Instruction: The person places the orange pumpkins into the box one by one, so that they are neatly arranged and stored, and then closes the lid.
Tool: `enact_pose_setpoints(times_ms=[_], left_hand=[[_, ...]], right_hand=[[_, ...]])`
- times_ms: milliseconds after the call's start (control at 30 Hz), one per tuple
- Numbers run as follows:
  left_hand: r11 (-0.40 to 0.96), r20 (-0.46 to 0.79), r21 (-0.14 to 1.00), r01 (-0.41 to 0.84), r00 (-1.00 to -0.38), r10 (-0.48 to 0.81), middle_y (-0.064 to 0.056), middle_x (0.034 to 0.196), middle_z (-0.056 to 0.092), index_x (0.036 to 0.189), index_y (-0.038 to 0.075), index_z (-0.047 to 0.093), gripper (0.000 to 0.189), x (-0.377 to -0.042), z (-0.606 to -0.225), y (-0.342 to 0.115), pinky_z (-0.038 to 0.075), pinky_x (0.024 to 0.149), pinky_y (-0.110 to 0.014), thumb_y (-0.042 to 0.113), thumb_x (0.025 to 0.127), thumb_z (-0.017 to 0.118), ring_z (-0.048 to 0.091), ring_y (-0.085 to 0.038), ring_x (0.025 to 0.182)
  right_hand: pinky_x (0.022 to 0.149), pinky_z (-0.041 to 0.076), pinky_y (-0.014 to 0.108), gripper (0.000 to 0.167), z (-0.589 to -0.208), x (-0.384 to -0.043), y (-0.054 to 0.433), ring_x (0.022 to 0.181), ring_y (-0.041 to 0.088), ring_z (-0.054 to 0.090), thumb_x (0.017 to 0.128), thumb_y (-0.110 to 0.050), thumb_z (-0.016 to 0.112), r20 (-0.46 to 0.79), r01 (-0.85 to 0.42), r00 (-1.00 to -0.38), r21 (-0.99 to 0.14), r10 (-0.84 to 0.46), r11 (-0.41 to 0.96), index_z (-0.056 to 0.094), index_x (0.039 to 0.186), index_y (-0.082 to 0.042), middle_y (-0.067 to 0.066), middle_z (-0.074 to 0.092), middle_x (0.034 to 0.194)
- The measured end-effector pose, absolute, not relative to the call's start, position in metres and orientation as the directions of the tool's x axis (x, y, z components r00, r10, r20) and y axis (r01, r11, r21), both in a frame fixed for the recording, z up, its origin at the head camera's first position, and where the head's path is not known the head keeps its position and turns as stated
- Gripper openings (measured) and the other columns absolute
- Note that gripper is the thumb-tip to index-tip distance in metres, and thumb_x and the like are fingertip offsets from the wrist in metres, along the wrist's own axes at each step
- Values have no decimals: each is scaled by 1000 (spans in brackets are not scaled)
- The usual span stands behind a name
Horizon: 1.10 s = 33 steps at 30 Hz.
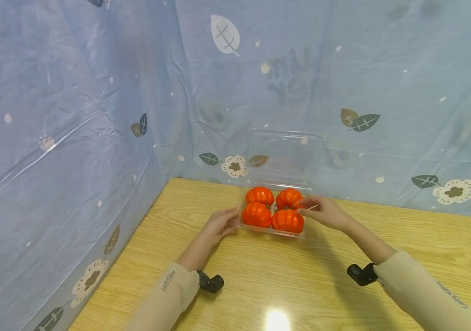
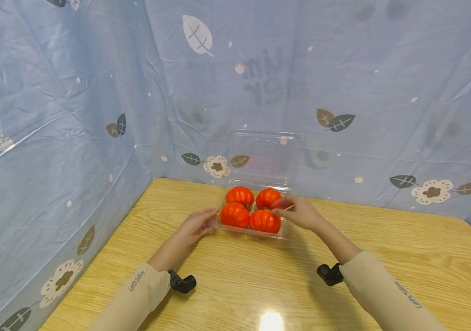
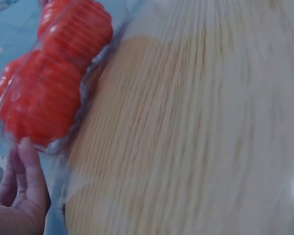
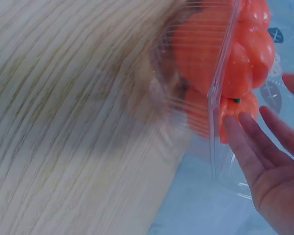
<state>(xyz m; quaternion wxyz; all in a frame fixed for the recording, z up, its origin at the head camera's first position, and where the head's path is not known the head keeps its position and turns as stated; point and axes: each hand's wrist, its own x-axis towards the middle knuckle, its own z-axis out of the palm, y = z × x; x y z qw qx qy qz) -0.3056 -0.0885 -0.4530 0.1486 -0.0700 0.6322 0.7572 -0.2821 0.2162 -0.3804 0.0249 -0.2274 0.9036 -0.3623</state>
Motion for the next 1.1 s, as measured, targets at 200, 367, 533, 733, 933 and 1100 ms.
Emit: enact_pose_setpoints(times_ms=[200, 367, 533, 733, 933, 1100], left_hand=[[-126, -291, 945, -302, -952, 100, -14, 99, 67, 116, -7, 58, 46, -323, -445, -91, 55, 72, -25, 33, 94, 54, 63, -13, 80], [-142, -234, 960, -240, -971, 55, -18, 115, 60, 116, -6, 58, 37, -339, -439, -91, 49, 92, -34, 21, 91, 59, 61, -23, 100], [-100, -205, 974, -205, -979, 13, -16, 115, 61, 117, -6, 58, 35, -356, -428, -87, 45, 98, -41, 15, 89, 60, 58, -30, 107], [-3, -180, 984, -180, -982, -64, -20, 116, 61, 116, -5, 61, 32, -373, -410, -83, 49, 92, -37, 10, 88, 63, 63, -27, 100], [41, -113, 992, -118, -988, -109, -18, 116, 62, 113, -2, 64, 28, -386, -387, -74, 50, 91, -35, 11, 88, 63, 63, -28, 99], [226, -3, 974, -28, -994, -110, -13, 113, 64, 113, 3, 65, 26, -399, -369, -70, 50, 72, -23, 12, 89, 60, 61, -25, 92]], right_hand=[[80, 53, 44, 35, -379, -286, 224, 96, 35, 62, 91, -23, 57, 121, -307, -943, -677, -310, 669, 60, 111, 6, 20, 65, 104], [77, 54, 41, 35, -374, -289, 230, 97, 36, 61, 93, -25, 55, 130, -262, -962, -682, -239, 683, 60, 112, 5, 21, 64, 107], [69, 56, 36, 37, -370, -294, 237, 90, 37, 62, 93, -25, 55, 118, -241, -967, -700, -224, 673, 59, 113, 6, 24, 62, 109], [73, 57, 41, 42, -364, -303, 240, 94, 39, 61, 94, -25, 54, 75, -202, -974, -721, -215, 663, 54, 117, 10, 28, 59, 109], [71, 57, 39, 43, -349, -315, 243, 90, 39, 62, 94, -22, 52, 69, -175, -982, -680, -176, 712, 49, 118, 14, 34, 56, 111], [76, 55, 43, 56, -335, -326, 246, 87, 38, 63, 94, -27, 52, 61, -125, -992, -619, -111, 775, 38, 128, 15, 36, 51, 118]])
